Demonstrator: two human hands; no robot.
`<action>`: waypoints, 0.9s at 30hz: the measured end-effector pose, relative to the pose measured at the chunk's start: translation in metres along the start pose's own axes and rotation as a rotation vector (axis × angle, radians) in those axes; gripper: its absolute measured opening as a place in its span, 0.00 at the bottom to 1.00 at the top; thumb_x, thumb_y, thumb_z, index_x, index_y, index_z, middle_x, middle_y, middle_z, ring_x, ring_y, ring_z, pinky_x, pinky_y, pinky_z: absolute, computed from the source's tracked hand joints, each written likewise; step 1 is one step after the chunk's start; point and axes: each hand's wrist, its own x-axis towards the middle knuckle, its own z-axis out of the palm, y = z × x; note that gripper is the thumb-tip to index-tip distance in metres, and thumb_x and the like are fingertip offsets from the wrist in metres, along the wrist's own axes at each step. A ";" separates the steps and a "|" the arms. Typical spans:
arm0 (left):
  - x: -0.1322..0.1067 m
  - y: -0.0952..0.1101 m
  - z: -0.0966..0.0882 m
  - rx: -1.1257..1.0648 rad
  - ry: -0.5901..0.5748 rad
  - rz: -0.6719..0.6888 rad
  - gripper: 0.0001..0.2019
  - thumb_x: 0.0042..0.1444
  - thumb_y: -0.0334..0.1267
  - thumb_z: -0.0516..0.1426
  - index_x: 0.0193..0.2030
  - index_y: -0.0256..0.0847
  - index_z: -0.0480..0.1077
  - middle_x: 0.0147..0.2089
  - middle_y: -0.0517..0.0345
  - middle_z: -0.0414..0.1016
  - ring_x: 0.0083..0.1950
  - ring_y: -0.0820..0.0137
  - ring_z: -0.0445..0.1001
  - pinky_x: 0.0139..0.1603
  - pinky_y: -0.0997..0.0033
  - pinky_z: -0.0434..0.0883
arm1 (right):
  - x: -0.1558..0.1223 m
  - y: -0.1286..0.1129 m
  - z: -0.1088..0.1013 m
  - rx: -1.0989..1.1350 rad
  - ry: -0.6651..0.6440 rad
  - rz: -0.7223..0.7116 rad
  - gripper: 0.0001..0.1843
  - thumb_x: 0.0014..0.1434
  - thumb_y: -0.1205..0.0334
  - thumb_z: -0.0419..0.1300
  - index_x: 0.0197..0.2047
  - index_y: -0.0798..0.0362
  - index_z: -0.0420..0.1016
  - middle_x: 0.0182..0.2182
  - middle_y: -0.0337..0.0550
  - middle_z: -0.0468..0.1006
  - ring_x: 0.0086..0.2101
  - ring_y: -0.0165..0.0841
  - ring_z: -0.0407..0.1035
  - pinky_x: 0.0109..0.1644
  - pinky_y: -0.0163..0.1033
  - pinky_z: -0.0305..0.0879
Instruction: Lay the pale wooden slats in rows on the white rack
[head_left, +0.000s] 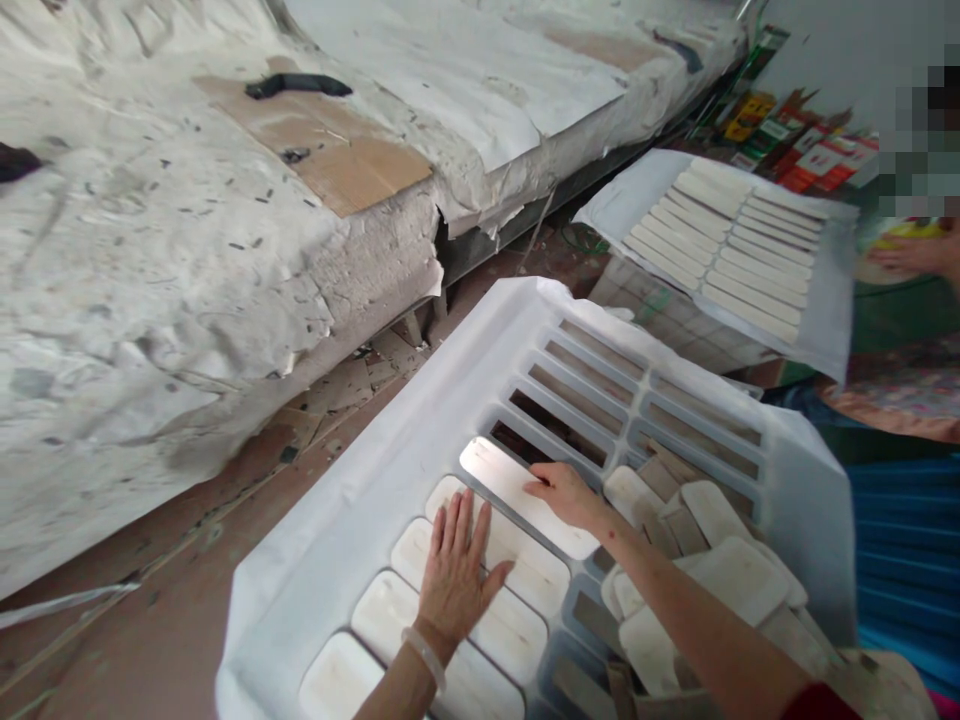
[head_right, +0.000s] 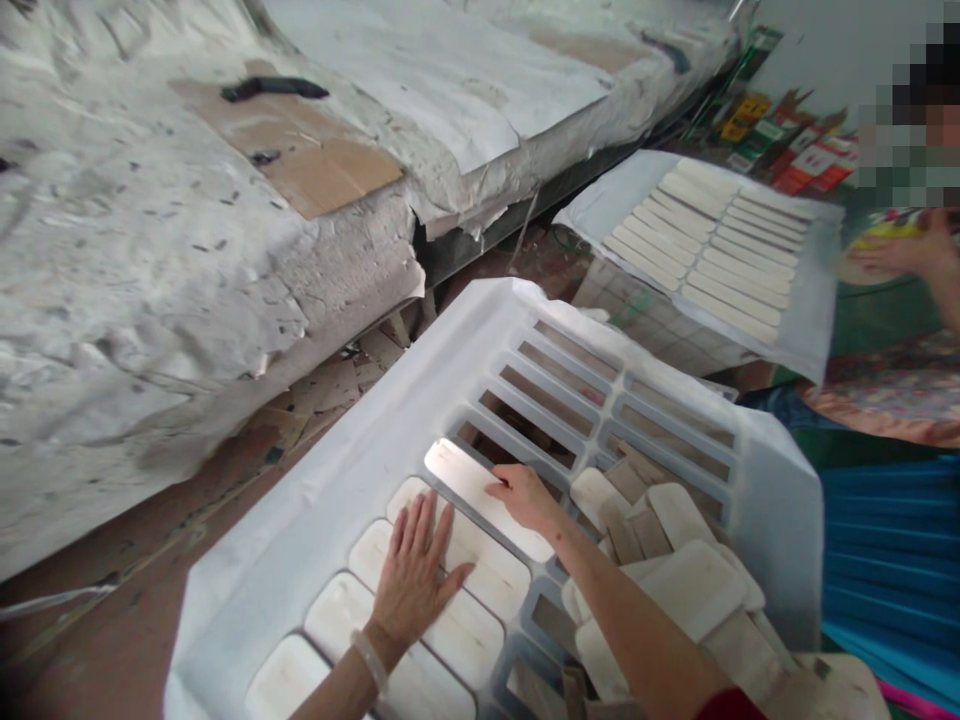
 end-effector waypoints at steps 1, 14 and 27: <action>0.000 0.000 0.000 -0.003 -0.003 0.000 0.41 0.62 0.61 0.52 0.73 0.36 0.47 0.75 0.38 0.41 0.74 0.47 0.43 0.72 0.43 0.50 | 0.003 0.004 0.002 0.017 -0.030 0.000 0.17 0.58 0.53 0.55 0.23 0.53 0.59 0.20 0.31 0.56 0.24 0.27 0.52 0.29 0.34 0.46; 0.003 -0.003 -0.002 -0.007 0.008 0.003 0.41 0.62 0.61 0.52 0.73 0.36 0.50 0.75 0.39 0.42 0.74 0.48 0.44 0.71 0.45 0.51 | 0.028 0.024 0.003 0.091 -0.207 -0.001 0.18 0.54 0.49 0.56 0.22 0.53 0.58 0.20 0.30 0.52 0.24 0.25 0.47 0.28 0.33 0.43; 0.032 -0.009 0.004 -0.053 0.012 0.067 0.34 0.65 0.58 0.52 0.66 0.31 0.60 0.75 0.44 0.44 0.75 0.54 0.45 0.73 0.52 0.50 | 0.026 -0.004 -0.005 -0.232 -0.174 0.044 0.15 0.57 0.59 0.61 0.22 0.55 0.66 0.18 0.34 0.63 0.26 0.28 0.60 0.31 0.34 0.52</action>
